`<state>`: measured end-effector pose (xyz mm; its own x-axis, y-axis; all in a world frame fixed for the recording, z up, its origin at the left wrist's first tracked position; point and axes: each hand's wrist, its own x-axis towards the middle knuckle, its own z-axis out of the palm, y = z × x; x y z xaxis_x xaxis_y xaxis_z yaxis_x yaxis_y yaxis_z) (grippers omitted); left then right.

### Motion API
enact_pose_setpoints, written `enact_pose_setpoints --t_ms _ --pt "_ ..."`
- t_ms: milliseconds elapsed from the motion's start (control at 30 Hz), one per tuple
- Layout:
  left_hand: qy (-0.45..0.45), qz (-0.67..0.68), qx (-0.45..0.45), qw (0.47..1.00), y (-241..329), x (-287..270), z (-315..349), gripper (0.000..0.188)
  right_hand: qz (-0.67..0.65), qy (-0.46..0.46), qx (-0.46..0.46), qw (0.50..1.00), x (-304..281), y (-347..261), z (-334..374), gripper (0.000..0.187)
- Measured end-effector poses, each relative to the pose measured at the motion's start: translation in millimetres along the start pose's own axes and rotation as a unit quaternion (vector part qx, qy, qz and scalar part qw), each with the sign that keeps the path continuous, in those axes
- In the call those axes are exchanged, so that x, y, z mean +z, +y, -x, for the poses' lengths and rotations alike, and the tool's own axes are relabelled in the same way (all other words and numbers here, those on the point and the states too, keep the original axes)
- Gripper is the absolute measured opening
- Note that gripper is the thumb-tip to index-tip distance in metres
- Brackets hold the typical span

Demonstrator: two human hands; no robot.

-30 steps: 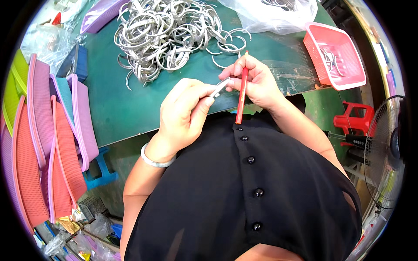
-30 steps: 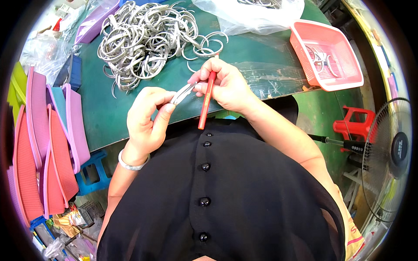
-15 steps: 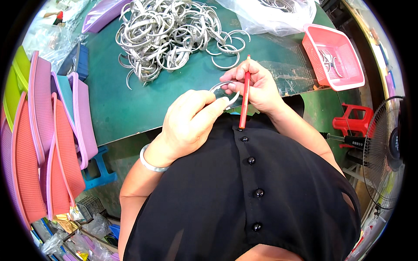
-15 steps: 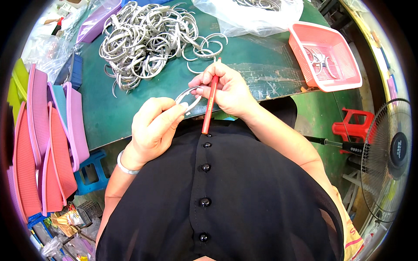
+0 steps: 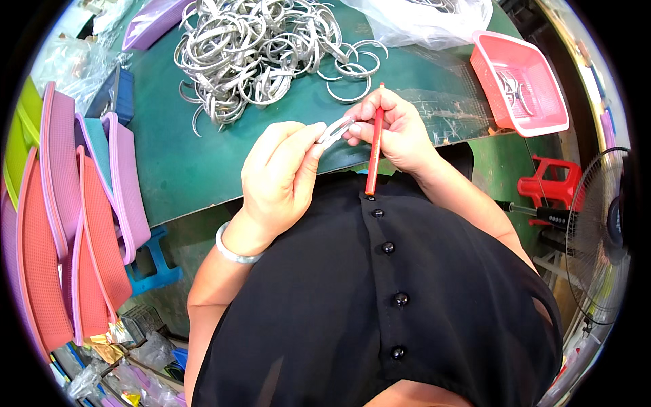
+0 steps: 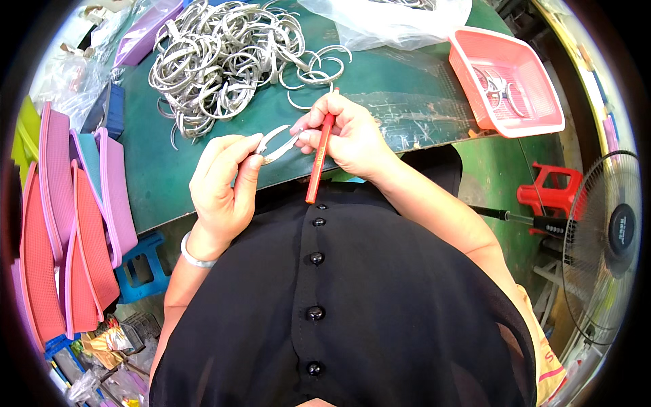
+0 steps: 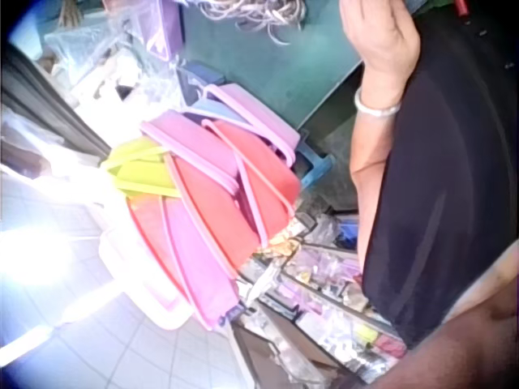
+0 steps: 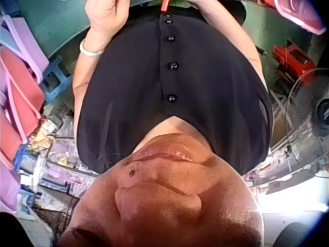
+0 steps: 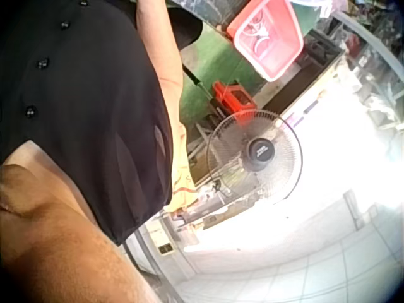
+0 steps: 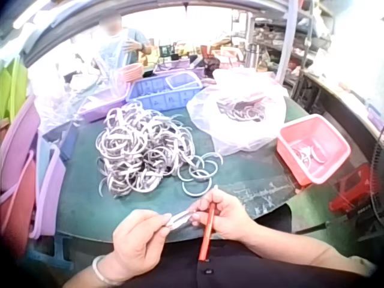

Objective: The person uses a red pen to mark individual silver-colored metal components by hand and then places them into a plastic bag. They handle the items one at a time from a large pile on the workbench.

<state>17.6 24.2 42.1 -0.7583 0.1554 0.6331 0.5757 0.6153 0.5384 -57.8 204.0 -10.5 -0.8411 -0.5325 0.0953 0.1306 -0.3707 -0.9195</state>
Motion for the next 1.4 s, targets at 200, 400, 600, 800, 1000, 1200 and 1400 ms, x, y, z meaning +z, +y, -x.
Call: enact_pose_setpoints --t_ms 200,400,600,800,1000,1200,1400 --pt "0.018 0.000 -0.008 1.000 -2 3 0 0.018 0.006 0.003 0.002 1.000 -2 -2 1 0.016" --pt "0.063 0.328 -0.345 0.877 -19 10 5 0.017 0.016 0.029 0.017 0.999 6 -22 -1 0.017" --pt "0.030 0.507 -0.476 0.718 -30 14 6 0.018 0.002 0.003 0.003 1.000 17 -40 -7 0.018" --pt "0.013 0.547 -0.491 0.678 -33 20 7 0.016 0.016 0.000 -0.008 1.000 24 -43 -9 0.018" --pt "0.008 0.585 -0.494 0.643 -36 26 7 0.015 0.053 0.000 0.012 0.999 24 -45 -14 0.018" --pt "-0.007 0.617 -0.518 0.592 -35 31 2 0.013 0.050 0.020 0.039 0.998 26 -49 -26 0.018" --pt "-0.026 0.599 -0.542 0.589 -33 35 -4 0.013 0.102 0.030 0.032 0.994 28 -52 -31 0.018"
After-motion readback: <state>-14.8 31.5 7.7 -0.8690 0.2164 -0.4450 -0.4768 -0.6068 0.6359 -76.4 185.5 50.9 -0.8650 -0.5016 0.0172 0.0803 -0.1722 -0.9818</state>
